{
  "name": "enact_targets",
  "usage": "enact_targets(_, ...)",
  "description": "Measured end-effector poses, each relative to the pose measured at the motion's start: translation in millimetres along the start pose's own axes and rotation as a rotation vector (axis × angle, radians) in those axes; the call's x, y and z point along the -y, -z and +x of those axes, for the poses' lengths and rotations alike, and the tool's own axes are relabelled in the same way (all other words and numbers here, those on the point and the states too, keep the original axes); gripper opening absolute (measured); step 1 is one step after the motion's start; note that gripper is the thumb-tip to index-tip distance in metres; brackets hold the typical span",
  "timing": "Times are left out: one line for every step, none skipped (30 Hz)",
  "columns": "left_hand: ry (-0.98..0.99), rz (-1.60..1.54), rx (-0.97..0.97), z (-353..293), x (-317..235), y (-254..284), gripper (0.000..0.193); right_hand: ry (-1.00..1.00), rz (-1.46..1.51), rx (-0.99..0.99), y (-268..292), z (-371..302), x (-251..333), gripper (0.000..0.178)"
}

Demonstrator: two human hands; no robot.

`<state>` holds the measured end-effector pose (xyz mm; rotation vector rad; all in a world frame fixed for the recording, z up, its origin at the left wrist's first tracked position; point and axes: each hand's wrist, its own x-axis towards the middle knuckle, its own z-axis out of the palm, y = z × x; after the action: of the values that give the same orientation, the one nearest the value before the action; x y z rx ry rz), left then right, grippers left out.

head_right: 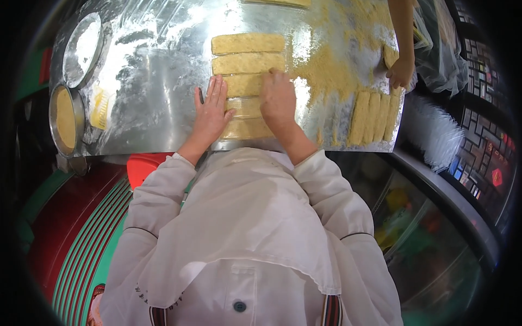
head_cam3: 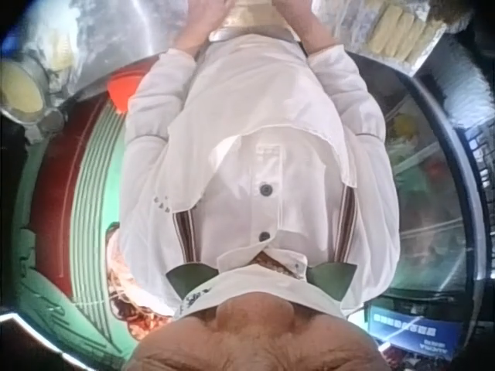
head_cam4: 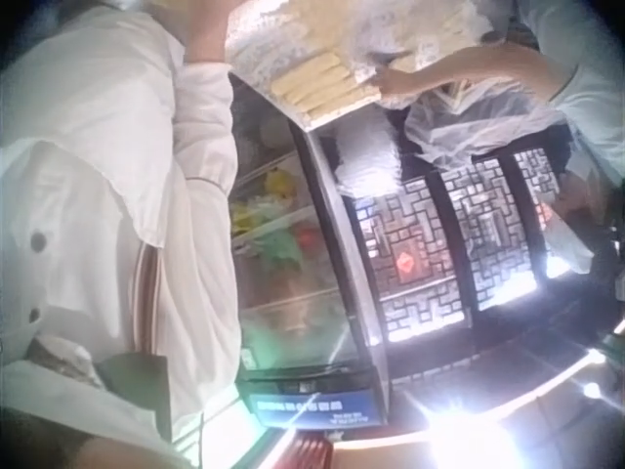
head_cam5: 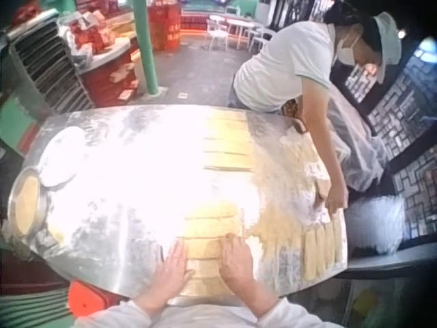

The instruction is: The recorder prepares rectangular pieces of dough, coatings them with sesame seeds, and then cleans the work surface.

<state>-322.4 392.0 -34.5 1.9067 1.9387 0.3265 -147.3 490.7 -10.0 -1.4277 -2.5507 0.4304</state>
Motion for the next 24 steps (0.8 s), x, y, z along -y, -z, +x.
enact_targets(-0.008, -0.003, 0.006, 0, -2, -1, 0.078, 0.074, 0.084, 0.045, -8, -6, 6, 0.044)
enact_targets(0.005, 0.014, -0.007, 2, -2, -1, 0.078, 0.150, 0.167, 0.089, -16, -9, 12, 0.052)
enact_targets(0.017, 0.030, -0.019, 4, -3, -1, 0.078, 0.139, 0.163, 0.088, -21, -13, 16, 0.052)
enact_targets(0.013, 0.026, -0.012, 4, -3, -1, 0.078, 0.224, 0.114, 0.086, -25, -19, 21, 0.062)
enact_targets(-0.011, 0.064, 0.007, 4, -4, 0, 0.079, 0.309, 0.065, 0.083, -26, -22, 22, 0.071)
enact_targets(-0.035, 0.101, 0.026, 4, -4, 0, 0.079, 0.300, 0.064, 0.087, -27, -24, 19, 0.071)
enact_targets(-0.040, 0.101, 0.030, 5, -4, 0, 0.079, 0.302, 0.086, 0.106, -27, -22, 16, 0.080)
enact_targets(-0.039, 0.089, 0.033, 5, -4, 0, 0.079, 0.304, 0.109, 0.124, -27, -21, 15, 0.088)
enact_targets(-0.039, 0.078, 0.035, 5, -4, 0, 0.079, 0.298, 0.110, 0.122, -26, -25, 14, 0.088)
enact_targets(-0.045, 0.081, 0.034, 6, -3, 0, 0.079, 0.272, 0.141, 0.132, -25, -27, 14, 0.088)
enact_targets(-0.048, 0.096, 0.035, 6, -2, -1, 0.079, 0.245, 0.172, 0.142, -25, -27, 13, 0.088)
enact_targets(-0.050, 0.111, 0.036, 7, -1, -2, 0.078, 0.241, 0.172, 0.135, -25, -23, 10, 0.088)
enact_targets(-0.054, 0.110, 0.040, 6, -2, -1, 0.078, 0.194, 0.140, 0.102, -24, -26, 5, 0.088)
enact_targets(-0.056, 0.104, 0.010, 6, -3, 1, 0.078, 0.146, 0.108, 0.069, -22, -30, 0, 0.088)
enact_targets(-0.058, 0.098, -0.020, 4, -5, 2, 0.078, 0.140, 0.109, 0.069, -20, -35, -3, 0.088)
enact_targets(-0.066, 0.102, -0.025, 6, -5, 2, 0.078, 0.164, 0.114, 0.108, -17, -34, -7, 0.089)
enact_targets(-0.057, 0.111, 0.000, 6, -5, 1, 0.078, 0.189, 0.119, 0.147, -16, -32, -10, 0.091)
enact_targets(-0.048, 0.121, 0.025, 6, -4, 0, 0.078, 0.186, 0.118, 0.136, -15, -32, -9, 0.091)
enact_targets(-0.054, 0.125, 0.020, 6, -6, 1, 0.078, 0.159, 0.121, 0.114, -13, -36, -9, 0.091)
enact_targets(-0.048, 0.125, 0.027, 6, -7, 1, 0.078, 0.132, 0.125, 0.092, -13, -38, -10, 0.092)
enact_targets(-0.042, 0.124, 0.034, 7, -8, 1, 0.078, 0.130, 0.123, 0.084, -13, -36, -16, 0.092)
enact_targets(-0.051, 0.126, 0.034, 7, -8, 0, 0.078, 0.113, 0.114, 0.079, -12, -37, -23, 0.091)
enact_targets(-0.051, 0.130, 0.030, 7, -9, 0, 0.078, 0.095, 0.103, 0.072, -12, -40, -28, 0.091)
enact_targets(-0.054, 0.132, 0.024, 7, -9, 0, 0.078, 0.086, 0.099, 0.065, -14, -44, -29, 0.091)
